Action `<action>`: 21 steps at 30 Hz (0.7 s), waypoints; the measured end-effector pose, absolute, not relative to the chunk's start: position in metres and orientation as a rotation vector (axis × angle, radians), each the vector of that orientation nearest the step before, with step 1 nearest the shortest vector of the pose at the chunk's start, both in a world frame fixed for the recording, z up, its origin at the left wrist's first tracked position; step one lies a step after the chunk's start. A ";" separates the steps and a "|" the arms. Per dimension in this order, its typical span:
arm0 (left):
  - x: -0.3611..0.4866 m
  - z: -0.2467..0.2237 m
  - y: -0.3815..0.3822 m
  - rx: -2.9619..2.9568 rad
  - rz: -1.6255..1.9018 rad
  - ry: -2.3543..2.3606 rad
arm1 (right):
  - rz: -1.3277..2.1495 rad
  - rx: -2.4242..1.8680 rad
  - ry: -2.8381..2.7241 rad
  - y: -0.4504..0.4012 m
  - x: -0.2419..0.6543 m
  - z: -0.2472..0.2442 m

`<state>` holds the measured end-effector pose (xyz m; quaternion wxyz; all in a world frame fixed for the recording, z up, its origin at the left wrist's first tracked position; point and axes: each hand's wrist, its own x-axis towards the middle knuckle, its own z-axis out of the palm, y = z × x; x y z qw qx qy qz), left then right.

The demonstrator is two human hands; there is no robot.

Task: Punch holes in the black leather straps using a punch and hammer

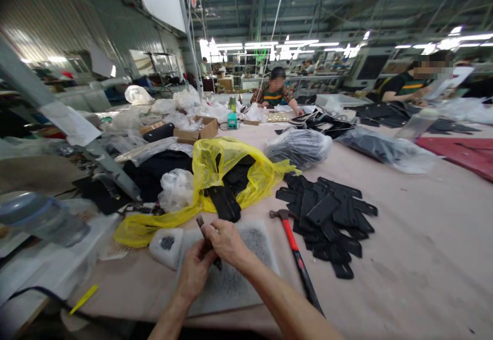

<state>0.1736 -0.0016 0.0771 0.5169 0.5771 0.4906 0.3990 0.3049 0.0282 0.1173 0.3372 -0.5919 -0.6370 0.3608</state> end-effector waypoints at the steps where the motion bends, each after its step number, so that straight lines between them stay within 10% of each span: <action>1: 0.173 0.073 0.003 1.416 0.963 1.250 | 0.843 -1.602 -1.697 0.038 0.309 0.117; 21: 0.156 0.035 0.028 1.658 1.009 1.663 | 0.258 -2.179 -1.989 0.100 0.315 0.080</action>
